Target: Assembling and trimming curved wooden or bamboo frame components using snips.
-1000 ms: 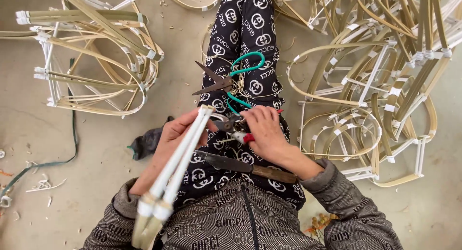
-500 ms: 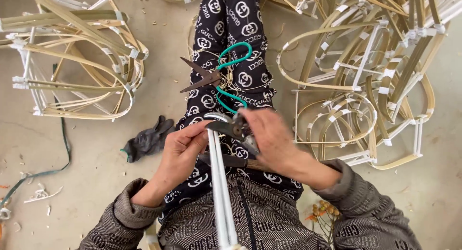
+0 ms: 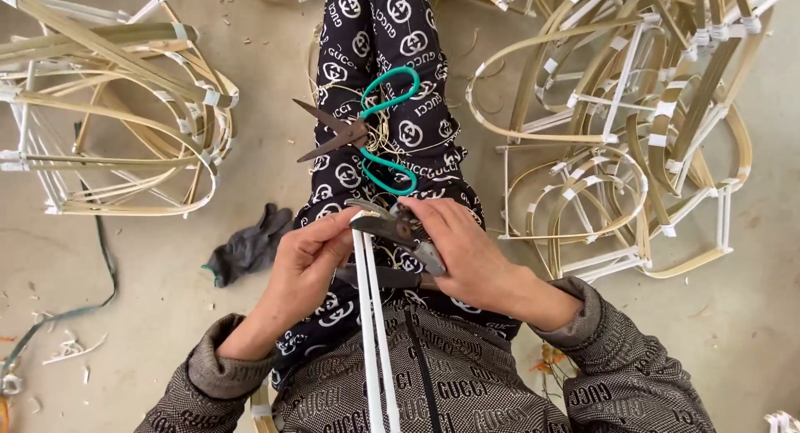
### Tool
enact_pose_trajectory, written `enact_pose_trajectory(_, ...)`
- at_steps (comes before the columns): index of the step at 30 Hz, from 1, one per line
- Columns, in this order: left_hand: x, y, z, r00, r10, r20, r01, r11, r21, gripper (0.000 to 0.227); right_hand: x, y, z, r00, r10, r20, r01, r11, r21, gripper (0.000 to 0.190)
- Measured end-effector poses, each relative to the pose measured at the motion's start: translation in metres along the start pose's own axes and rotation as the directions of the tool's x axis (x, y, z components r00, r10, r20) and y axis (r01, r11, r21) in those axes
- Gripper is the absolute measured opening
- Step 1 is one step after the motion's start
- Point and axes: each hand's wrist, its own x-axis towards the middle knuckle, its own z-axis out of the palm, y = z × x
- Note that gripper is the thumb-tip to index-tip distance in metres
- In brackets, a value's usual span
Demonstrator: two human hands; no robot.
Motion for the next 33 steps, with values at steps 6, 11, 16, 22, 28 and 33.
enact_pose_trajectory(6, -0.001, 0.011, -0.006, 0.998, -0.004, 0.069, 0.000, 0.998, 0.060, 0.036, 0.004, -0.006, -0.006, 0.999, -0.038, 0.021, 0.038, 0.999, -0.009, 0.090)
enact_pose_trajectory(11, -0.003, 0.026, -0.004, 0.995, -0.002, 0.097, -0.004, 0.998, 0.067, 0.030, 0.008, 0.008, -0.001, 0.987, -0.150, -0.062, 0.149, 0.989, -0.026, 0.077)
enact_pose_trajectory(16, -0.005, 0.011, -0.005, 0.995, -0.061, 0.080, 0.059, 0.998, 0.031, 0.028, 0.004, 0.057, 0.023, 0.983, -0.183, -0.019, 0.181, 0.981, -0.074, 0.053)
enact_pose_trajectory(22, 0.003, -0.008, -0.020, 0.999, -0.022, 0.046, 0.023, 1.000, -0.013, 0.026, 0.021, 0.046, 0.021, 0.992, -0.123, 0.019, 0.124, 0.989, -0.075, 0.044)
enact_pose_trajectory(28, 0.001, -0.020, -0.025, 0.999, -0.049, -0.005, 0.048, 0.992, -0.113, 0.029, 0.045, 0.006, -0.005, 0.943, -0.328, -0.052, 0.299, 0.907, -0.297, 0.055)
enact_pose_trajectory(33, 0.007, -0.031, -0.015, 0.996, -0.081, -0.038, 0.076, 0.989, -0.127, 0.031, 0.035, 0.023, 0.007, 0.986, -0.063, 0.153, 0.124, 0.895, -0.429, 0.068)
